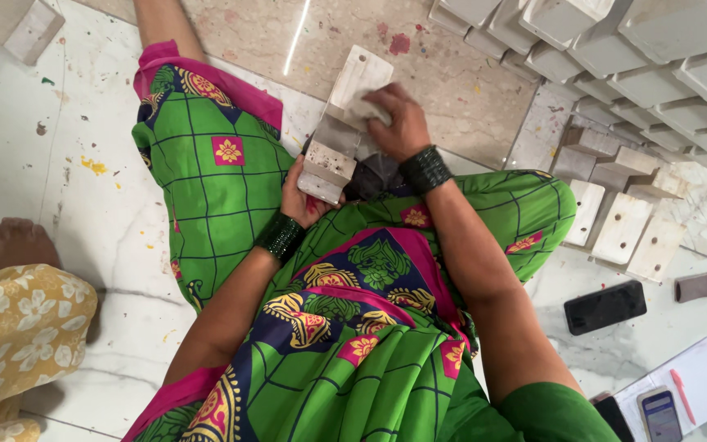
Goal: The person sits on the floor and wipes white rectangular blocks one at a time with a cloth, then places each cleaned block onto a stack of similar blocks beside them, repeating this across the episode.
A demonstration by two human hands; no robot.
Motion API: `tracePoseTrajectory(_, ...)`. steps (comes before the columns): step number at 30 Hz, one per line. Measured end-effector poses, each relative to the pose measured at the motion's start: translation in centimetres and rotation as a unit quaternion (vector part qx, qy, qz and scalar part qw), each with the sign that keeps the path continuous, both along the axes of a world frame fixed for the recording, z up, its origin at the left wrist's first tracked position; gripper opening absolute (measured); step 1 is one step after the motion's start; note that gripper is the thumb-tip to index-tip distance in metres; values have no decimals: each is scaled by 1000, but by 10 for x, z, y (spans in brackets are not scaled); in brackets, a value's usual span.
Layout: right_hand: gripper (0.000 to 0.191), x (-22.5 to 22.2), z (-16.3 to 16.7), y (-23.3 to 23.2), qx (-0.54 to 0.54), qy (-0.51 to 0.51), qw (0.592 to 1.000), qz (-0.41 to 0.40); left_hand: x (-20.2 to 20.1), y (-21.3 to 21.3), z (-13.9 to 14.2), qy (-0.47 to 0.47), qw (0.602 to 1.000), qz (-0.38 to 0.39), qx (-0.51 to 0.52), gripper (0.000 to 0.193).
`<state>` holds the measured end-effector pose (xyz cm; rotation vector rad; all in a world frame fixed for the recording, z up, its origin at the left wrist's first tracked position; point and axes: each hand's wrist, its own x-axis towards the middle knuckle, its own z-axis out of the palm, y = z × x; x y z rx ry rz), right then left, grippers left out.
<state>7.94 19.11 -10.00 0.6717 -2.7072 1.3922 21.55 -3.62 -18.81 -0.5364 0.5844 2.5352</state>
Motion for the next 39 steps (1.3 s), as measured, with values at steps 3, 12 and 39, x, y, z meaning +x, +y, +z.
tracePoseTrajectory(3, 35, 9, 4, -5, -16, -21, 998, 62, 0, 0, 0, 0, 1000, 3, 11, 79)
tracePoseTrajectory(12, 29, -24, 8, 34, 25, 19, 988, -153, -1, 0, 1, 12, 1000, -9, -25, 78)
tracePoseTrajectory(39, 30, -18, -6, 11, 143, 65, 978, -141, 0, 4, -1, 11, 994, -35, -105, 72)
